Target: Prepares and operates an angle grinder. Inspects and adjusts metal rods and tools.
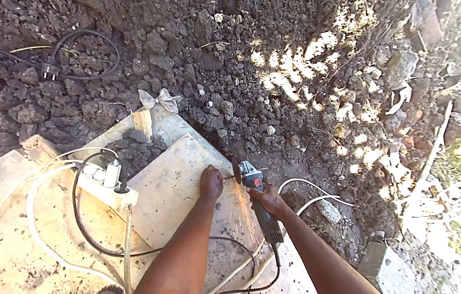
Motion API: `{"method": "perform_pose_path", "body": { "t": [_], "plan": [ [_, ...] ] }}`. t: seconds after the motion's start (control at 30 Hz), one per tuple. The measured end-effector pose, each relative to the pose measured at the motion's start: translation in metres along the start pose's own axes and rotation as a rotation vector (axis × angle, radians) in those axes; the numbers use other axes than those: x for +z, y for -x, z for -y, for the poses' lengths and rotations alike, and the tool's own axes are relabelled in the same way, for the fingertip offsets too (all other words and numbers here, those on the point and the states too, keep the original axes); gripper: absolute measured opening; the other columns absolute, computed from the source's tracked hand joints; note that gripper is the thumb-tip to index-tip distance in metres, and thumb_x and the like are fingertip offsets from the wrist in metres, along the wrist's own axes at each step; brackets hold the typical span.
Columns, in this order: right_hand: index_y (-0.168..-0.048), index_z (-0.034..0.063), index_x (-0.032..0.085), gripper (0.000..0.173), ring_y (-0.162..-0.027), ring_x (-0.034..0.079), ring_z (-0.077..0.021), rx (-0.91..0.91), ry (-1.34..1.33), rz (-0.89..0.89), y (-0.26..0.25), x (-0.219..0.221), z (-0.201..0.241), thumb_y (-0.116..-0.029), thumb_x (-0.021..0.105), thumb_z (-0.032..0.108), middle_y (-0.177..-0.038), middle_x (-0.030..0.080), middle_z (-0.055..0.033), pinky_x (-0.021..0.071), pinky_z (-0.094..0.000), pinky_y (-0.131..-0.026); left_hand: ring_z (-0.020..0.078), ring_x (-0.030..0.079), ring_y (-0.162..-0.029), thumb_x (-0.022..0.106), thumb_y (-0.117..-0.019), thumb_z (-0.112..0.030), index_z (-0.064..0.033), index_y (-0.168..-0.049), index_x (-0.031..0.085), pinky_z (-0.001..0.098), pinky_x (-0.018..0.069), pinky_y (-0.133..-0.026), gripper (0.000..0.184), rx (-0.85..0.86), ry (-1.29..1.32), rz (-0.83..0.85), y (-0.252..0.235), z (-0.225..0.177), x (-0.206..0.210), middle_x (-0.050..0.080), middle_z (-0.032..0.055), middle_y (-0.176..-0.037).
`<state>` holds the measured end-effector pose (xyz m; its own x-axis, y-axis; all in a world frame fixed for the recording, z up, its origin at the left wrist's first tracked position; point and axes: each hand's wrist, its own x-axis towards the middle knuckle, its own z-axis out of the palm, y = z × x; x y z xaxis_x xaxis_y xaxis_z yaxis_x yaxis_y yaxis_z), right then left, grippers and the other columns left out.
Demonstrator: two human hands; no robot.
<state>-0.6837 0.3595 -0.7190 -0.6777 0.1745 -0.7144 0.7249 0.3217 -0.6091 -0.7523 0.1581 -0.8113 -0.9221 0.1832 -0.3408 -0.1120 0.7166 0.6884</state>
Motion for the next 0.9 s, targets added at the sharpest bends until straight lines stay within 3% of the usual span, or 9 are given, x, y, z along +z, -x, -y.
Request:
{"method": "perform_pose_path", "body": {
  "t": [0.33, 0.9],
  "plan": [
    [-0.121, 0.0041, 0.06, 0.045, -0.066, 0.07, -0.0287, -0.012, -0.033, 0.028, -0.007, -0.003, -0.017, -0.0949, 0.073, 0.038, -0.084, 0.07, -0.0174, 0.0627, -0.0443, -0.064, 0.0285, 0.062, -0.108, 0.073, -0.0917, -0.015, -0.0055, -0.093, 0.073, 0.0439, 0.0524, -0.097, 0.009, -0.002, 0.01, 0.0, 0.0, 0.0, 0.0, 0.064, 0.0118, -0.109],
    [-0.123, 0.0059, 0.061, 0.05, -0.067, 0.072, -0.0282, 0.001, 0.009, 0.001, -0.003, -0.001, -0.008, -0.0933, 0.074, 0.044, -0.087, 0.072, -0.0171, 0.0628, -0.0435, -0.063, 0.0282, 0.062, -0.108, 0.073, -0.0917, -0.016, -0.0059, -0.091, 0.073, 0.0433, 0.0523, -0.097, 0.01, 0.006, -0.003, 0.0, 0.001, 0.0, 0.0, 0.064, 0.0115, -0.108]
  ]
}}
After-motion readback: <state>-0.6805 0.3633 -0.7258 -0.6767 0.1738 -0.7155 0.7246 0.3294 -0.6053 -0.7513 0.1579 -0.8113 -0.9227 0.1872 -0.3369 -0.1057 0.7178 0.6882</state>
